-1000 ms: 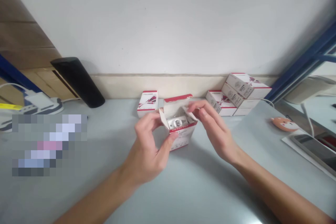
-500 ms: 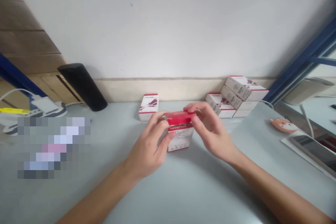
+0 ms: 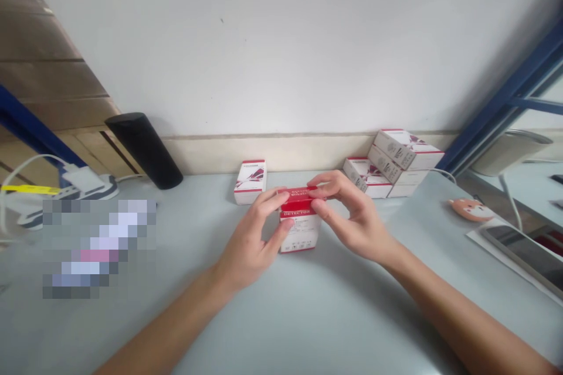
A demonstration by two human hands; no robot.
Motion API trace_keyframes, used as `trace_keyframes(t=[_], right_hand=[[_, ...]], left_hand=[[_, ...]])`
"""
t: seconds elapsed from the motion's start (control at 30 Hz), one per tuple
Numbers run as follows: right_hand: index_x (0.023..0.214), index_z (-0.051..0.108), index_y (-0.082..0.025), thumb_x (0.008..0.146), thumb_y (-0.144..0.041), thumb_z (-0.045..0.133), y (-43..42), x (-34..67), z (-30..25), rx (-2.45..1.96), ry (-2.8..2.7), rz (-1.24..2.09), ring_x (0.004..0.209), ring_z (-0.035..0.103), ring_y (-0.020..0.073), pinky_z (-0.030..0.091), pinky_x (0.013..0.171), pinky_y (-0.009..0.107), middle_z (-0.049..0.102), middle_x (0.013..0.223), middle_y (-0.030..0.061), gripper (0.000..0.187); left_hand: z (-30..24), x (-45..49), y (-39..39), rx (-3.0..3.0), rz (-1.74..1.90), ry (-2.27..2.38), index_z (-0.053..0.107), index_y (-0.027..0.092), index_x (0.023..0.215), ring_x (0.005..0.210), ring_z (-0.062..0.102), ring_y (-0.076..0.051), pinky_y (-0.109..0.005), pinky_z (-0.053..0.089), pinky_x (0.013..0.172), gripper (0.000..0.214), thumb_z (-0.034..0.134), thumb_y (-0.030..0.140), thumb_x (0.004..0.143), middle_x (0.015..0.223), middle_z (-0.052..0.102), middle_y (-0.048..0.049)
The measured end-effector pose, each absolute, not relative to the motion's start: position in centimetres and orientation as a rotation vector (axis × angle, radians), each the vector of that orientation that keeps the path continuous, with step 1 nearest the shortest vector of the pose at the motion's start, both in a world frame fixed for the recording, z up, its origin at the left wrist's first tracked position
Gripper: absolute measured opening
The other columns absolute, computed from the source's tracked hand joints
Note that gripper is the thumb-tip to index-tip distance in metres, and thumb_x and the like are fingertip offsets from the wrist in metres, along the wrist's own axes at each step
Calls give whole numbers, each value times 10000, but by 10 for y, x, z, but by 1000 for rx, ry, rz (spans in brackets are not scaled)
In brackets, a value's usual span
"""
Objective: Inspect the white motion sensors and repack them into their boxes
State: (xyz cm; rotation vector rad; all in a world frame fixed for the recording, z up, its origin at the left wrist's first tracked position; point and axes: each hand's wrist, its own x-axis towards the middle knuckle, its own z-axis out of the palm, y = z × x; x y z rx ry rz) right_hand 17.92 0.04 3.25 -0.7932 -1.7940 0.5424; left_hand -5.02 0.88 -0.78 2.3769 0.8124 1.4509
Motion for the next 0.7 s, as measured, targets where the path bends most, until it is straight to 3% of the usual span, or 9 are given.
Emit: trace_keyframes(t=[0.17, 0.33, 0.43, 0.53, 0.7], right_hand=[[956, 625, -245, 1001, -239, 643, -3, 174, 35, -840, -1792, 397, 946, 631, 199, 539, 845, 379, 644, 1015, 54, 49], [952, 638, -237, 1010, -268, 634, -4, 174, 38, -844, -1813, 422, 969, 640, 196, 540, 729, 311, 644, 1008, 57, 65], [956, 655, -235, 1008, -295, 641, -5, 175, 39, -874, -1794, 440, 937, 646, 190, 536, 671, 287, 651, 983, 57, 80], [935, 653, -234, 1003, -286, 645, -6, 175, 39, -872, -1807, 423, 925, 640, 189, 537, 681, 301, 652, 993, 60, 86], [931, 637, -233, 1006, -257, 636, -5, 181, 40, -796, -1886, 432, 912, 625, 184, 560, 768, 355, 631, 1069, 68, 79]], left_hand=[[-6, -51, 10, 2422, 1423, 794, 389, 343, 1562, 1384, 567, -228, -438, 525, 1151, 600, 592, 161, 1027, 1497, 565, -102], [-2, -51, 11, 2467, 1376, 786, 451, 327, 1523, 1404, 540, -234, -432, 519, 1146, 547, 581, 139, 1026, 1456, 589, -91], [-2, -51, 12, 2486, 1407, 749, 401, 333, 1564, 1401, 540, -215, -395, 513, 1151, 616, 585, 114, 1018, 1477, 579, -89], [-4, -51, 12, 2481, 1415, 736, 369, 340, 1583, 1395, 543, -211, -393, 508, 1156, 644, 581, 111, 1019, 1490, 564, -92], [-7, -53, 13, 2471, 1392, 780, 473, 324, 1494, 1401, 533, -222, -394, 526, 1120, 529, 589, 123, 1019, 1431, 576, -95]])
